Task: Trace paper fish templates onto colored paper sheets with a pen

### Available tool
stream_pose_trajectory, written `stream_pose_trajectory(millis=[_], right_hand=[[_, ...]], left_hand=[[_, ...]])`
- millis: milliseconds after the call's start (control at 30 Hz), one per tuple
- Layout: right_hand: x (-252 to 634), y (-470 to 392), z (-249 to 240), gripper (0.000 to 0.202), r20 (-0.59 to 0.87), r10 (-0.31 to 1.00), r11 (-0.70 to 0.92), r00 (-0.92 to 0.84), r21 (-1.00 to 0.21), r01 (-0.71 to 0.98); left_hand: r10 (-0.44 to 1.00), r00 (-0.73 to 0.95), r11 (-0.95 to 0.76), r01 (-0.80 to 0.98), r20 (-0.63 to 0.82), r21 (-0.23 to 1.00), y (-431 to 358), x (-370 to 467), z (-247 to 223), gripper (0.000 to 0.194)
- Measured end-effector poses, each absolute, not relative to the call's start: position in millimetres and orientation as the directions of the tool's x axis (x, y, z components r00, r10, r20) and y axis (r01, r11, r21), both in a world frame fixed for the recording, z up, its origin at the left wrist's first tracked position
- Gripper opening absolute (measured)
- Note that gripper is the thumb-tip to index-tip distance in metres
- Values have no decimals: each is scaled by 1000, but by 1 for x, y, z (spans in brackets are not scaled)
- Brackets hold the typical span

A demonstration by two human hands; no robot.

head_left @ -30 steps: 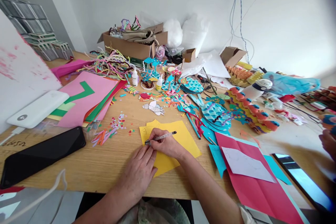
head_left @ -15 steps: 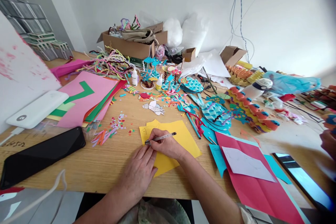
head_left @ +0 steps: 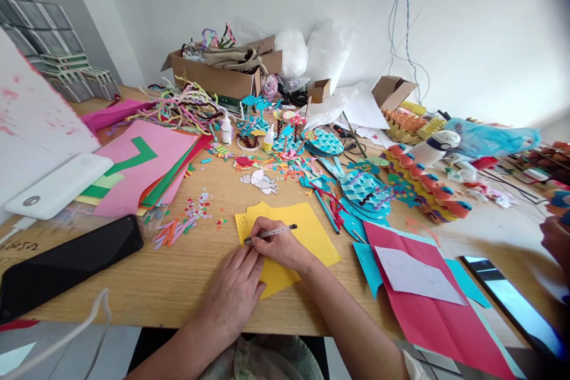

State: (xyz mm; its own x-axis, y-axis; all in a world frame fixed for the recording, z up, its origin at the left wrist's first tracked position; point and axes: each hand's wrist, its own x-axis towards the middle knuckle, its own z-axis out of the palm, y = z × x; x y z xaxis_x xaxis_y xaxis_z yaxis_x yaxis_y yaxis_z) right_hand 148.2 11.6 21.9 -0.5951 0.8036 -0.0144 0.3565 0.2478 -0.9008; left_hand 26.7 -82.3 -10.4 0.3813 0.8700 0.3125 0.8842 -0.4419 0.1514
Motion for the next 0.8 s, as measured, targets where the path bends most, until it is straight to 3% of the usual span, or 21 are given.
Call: stream_pose_trajectory(millis=[400, 800], right_hand=[[147, 13, 23, 10, -16, 817, 217, -577, -918, 332], [150, 14, 24, 8, -35, 832, 181, -554, -926, 330]], left_hand=[[875, 355, -427, 885, 328, 183, -83, 28, -12, 37], [851, 390, -455, 882, 351, 123, -83, 25, -17, 38]])
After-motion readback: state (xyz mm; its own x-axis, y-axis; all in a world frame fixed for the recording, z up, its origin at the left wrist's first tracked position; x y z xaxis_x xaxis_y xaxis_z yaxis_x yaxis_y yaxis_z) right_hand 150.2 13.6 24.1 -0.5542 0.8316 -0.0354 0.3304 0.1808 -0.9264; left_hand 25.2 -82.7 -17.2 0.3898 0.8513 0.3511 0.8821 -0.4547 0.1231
